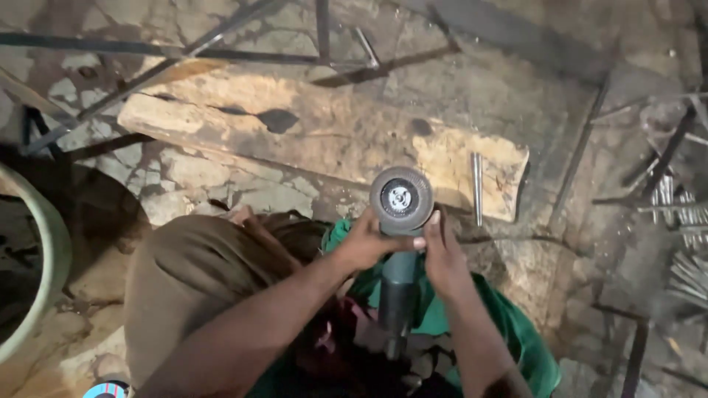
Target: Replacing and securing a grinding disc on a portable angle grinder.
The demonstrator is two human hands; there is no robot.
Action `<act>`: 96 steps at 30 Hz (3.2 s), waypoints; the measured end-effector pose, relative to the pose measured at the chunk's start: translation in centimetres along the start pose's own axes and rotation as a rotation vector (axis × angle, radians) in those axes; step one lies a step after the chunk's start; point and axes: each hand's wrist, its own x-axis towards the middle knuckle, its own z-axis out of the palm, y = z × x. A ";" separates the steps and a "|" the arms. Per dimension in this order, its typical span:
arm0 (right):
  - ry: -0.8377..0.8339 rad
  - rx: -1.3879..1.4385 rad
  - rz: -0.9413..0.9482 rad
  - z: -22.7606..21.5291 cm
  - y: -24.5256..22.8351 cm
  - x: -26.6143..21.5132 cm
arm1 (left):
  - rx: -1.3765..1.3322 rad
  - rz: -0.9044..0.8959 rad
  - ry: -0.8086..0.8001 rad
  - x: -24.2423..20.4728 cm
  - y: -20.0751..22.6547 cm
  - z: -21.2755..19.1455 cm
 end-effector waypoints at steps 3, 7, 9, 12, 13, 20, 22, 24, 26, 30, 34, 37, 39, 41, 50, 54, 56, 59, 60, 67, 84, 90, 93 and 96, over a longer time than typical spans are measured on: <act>0.007 -0.350 -0.034 -2.4 -1.5 -3.3 | -0.004 0.084 0.013 -0.4 0.4 -0.1; -0.039 -0.122 -0.574 -5.7 -2.5 -8.0 | -0.033 0.096 0.163 -0.9 3.7 -0.4; -0.045 0.238 -0.328 -6.3 -1.5 -10.2 | -0.060 0.034 0.312 -1.3 5.2 -0.9; -0.151 0.241 -0.491 -5.0 0.3 -13.2 | -0.307 -0.150 0.342 -2.1 6.5 -2.1; -0.098 -0.204 -0.214 -3.2 -1.1 -14.7 | -0.338 -0.066 0.322 -2.5 6.8 -2.5; 0.195 -1.014 -0.270 3.5 -2.4 -19.3 | -0.485 0.056 0.286 -4.3 8.7 -2.8; 0.059 -1.110 -0.151 2.2 -1.6 -18.8 | -0.496 0.035 0.264 -4.5 9.1 -2.6; -0.077 -1.197 -0.028 0.8 -1.0 -18.4 | -0.505 0.015 0.241 -4.5 9.4 -2.6; -0.190 -1.211 -0.134 -1.0 -0.3 -18.5 | -0.401 -0.038 0.290 -4.6 9.1 -2.9; -0.350 -1.661 -0.161 -8.8 0.0 -19.1 | -0.318 -0.046 0.270 -5.2 9.3 -2.9; 0.391 -0.426 0.018 -12.0 -4.5 -23.1 | 0.050 0.123 0.240 -5.7 5.9 -1.3; 0.406 0.011 -0.135 -9.7 -11.3 -25.8 | 0.097 0.363 0.177 -6.9 4.4 1.0; 0.417 0.079 -0.167 -10.0 -12.1 -26.1 | 0.190 0.408 0.165 -8.0 4.6 2.6; 0.554 -0.290 -0.126 -11.3 -10.8 -25.3 | 0.387 0.272 0.184 -8.7 5.3 4.0; 0.207 -0.081 -0.505 -5.6 -5.5 -14.4 | 0.546 0.411 0.300 -10.1 5.0 4.7; 0.216 0.013 -0.331 -1.6 1.0 -6.5 | 0.592 0.604 0.320 -9.5 2.7 4.0; 0.341 -0.048 -0.538 5.3 -9.2 -12.0 | 0.546 0.523 0.261 -9.1 0.6 3.4; 0.542 -0.560 -0.593 3.1 -4.4 -8.5 | 0.548 0.647 0.100 -8.6 -0.2 2.0; 0.541 -0.562 -0.602 2.7 -4.8 -8.7 | 0.547 0.655 0.104 -8.3 -0.9 1.9; 0.258 -0.767 -1.001 0.8 -6.6 -8.3 | 0.123 0.281 -0.053 -7.3 -4.1 2.1; 0.468 -0.235 -0.531 0.5 1.8 -4.7 | 0.699 0.481 0.190 -8.0 -2.7 2.4; 0.432 0.201 -0.081 -0.8 4.2 -2.4 | 0.770 0.517 0.064 -7.8 -2.2 2.7; 0.550 -0.069 -0.408 1.3 4.4 -3.1 | 0.775 0.538 0.078 -7.8 -2.1 1.9; 0.611 -0.668 -0.615 1.5 2.4 -4.7 | 0.733 0.487 0.067 -7.6 -2.4 1.6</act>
